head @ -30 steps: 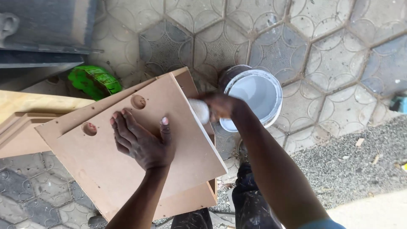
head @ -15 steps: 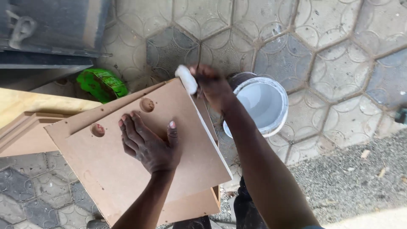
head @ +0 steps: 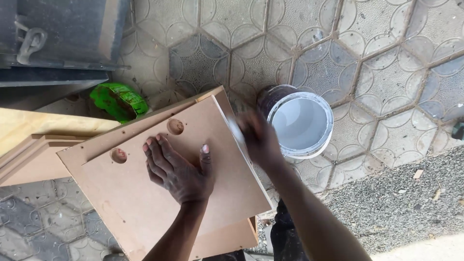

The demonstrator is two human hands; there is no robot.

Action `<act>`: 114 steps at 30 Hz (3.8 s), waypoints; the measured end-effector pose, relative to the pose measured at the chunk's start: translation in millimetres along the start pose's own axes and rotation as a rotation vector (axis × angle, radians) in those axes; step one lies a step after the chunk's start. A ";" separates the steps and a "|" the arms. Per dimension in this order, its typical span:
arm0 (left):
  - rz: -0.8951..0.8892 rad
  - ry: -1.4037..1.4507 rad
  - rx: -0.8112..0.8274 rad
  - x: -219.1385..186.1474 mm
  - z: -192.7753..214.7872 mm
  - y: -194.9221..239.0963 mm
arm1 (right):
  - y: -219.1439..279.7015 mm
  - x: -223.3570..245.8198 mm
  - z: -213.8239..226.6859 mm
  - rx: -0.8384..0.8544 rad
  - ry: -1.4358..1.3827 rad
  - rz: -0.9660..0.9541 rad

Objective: The person paints the edges of a rectangular wooden board with white paint using a round sponge applicator. They dip the sponge into a paint can and apply the paint to the board's perimeter, then briefly wrap the applicator with masking tape before resuming painting.

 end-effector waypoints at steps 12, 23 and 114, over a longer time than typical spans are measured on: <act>-0.007 -0.013 -0.008 -2.1 0.8 0.5 | 143.3 23.3 64.7 0.140 0.053 -0.362; -0.010 -0.018 -0.001 -2.9 0.9 3.5 | -17.2 65.7 23.7 0.161 0.047 0.033; -0.156 0.022 -0.029 -5.6 5.3 50.7 | 27.3 -110.0 11.6 0.414 -0.978 -0.736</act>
Point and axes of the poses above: each hand's wrist, its own y-axis away from the middle knuckle, its own z-axis out of the back of the hand, x = y × z, the point moved 2 cm from there along -y, towards the middle knuckle, and after that the axes turned 12 degrees about z, right-handed, at the moved point
